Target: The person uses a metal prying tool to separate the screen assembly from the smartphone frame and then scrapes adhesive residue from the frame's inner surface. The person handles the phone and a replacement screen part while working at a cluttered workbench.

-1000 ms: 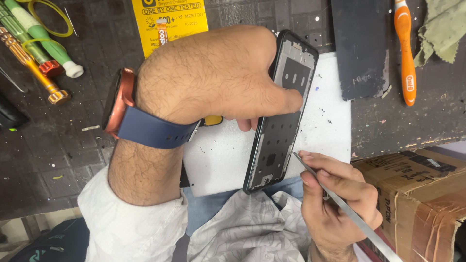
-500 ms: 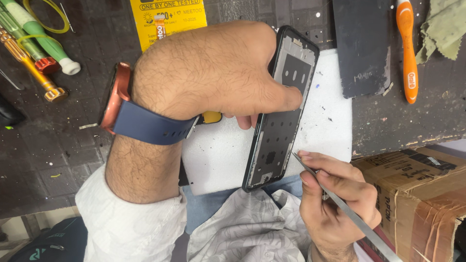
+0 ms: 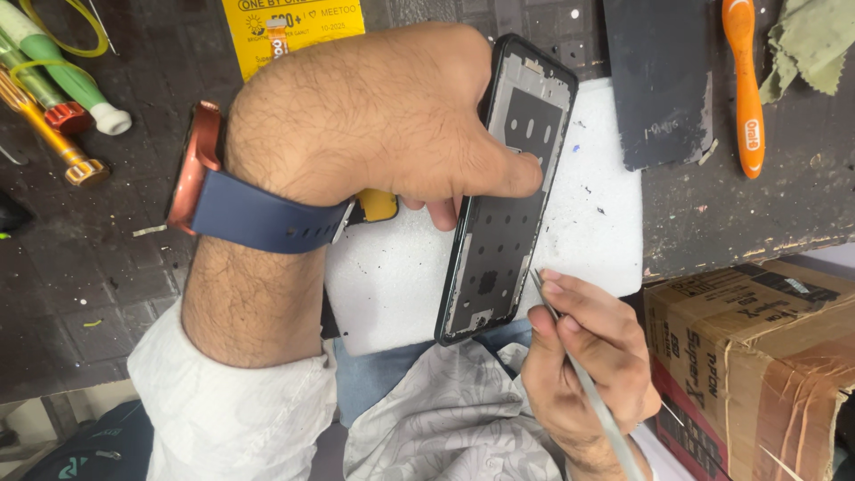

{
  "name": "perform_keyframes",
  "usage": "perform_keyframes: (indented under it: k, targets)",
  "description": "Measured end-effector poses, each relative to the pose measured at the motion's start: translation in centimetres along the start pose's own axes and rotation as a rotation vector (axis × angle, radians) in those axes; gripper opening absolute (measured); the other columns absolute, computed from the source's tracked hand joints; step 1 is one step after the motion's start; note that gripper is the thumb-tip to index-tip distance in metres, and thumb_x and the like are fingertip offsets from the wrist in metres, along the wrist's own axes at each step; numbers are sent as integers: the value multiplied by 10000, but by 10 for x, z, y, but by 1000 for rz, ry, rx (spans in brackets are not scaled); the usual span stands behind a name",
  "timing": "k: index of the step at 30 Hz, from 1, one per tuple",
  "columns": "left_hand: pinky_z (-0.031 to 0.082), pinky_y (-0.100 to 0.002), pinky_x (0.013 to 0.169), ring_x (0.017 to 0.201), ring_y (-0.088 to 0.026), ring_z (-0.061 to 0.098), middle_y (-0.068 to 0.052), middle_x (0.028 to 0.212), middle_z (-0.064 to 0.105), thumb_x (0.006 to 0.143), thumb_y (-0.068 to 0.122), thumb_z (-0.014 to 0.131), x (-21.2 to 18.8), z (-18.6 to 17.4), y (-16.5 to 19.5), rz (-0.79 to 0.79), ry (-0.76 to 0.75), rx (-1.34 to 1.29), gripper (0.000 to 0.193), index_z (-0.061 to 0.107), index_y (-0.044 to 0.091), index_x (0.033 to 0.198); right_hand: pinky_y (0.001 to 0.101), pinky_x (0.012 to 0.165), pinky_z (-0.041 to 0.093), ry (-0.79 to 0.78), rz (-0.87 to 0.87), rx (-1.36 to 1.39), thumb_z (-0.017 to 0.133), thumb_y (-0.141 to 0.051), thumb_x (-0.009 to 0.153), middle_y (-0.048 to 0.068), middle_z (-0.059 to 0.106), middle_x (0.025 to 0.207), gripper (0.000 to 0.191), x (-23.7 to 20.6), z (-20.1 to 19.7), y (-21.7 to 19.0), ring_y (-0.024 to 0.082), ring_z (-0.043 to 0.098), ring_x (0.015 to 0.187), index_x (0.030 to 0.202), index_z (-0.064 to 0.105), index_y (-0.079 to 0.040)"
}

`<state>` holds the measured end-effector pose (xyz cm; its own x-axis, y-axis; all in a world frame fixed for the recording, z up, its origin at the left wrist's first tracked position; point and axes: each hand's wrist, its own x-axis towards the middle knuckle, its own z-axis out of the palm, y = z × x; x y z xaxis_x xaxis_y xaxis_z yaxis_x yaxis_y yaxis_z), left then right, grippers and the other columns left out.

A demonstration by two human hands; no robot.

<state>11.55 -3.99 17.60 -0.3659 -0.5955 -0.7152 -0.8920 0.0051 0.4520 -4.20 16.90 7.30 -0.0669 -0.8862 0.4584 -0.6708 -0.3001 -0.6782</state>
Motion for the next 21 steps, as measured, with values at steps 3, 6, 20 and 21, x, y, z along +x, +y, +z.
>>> perform_keyframes:
  k: [3,6,20,21]
  targets:
    - [609,-293,531,584,-135,750,-62,664,741,862,407,730,0,-2,-1,7,-8,0,396,741,26,755,383,829,618,-21,-15,-11,721,-1,959,196,669,1063,302,-2,-1,1,346,751,1033,1059,437,4]
    - [606,-298,533,581,-139,748,-66,663,743,862,407,726,1,-2,0,5,-20,-1,399,742,25,746,391,841,619,-13,-16,5,711,-18,967,198,661,1073,318,-3,0,4,345,749,1044,1065,409,-3]
    - [603,-292,527,577,-135,747,-58,661,743,847,405,733,-3,-1,0,9,-14,-16,380,739,37,754,362,822,626,34,44,5,706,-57,1017,191,667,1073,321,-4,4,2,312,770,999,1073,393,-11]
    - [601,-293,527,578,-133,748,-56,662,745,849,407,732,-3,-1,1,3,-11,-12,376,739,42,757,377,834,626,29,38,-4,708,-44,1009,199,669,1058,315,-3,4,0,319,769,996,1057,400,-4]
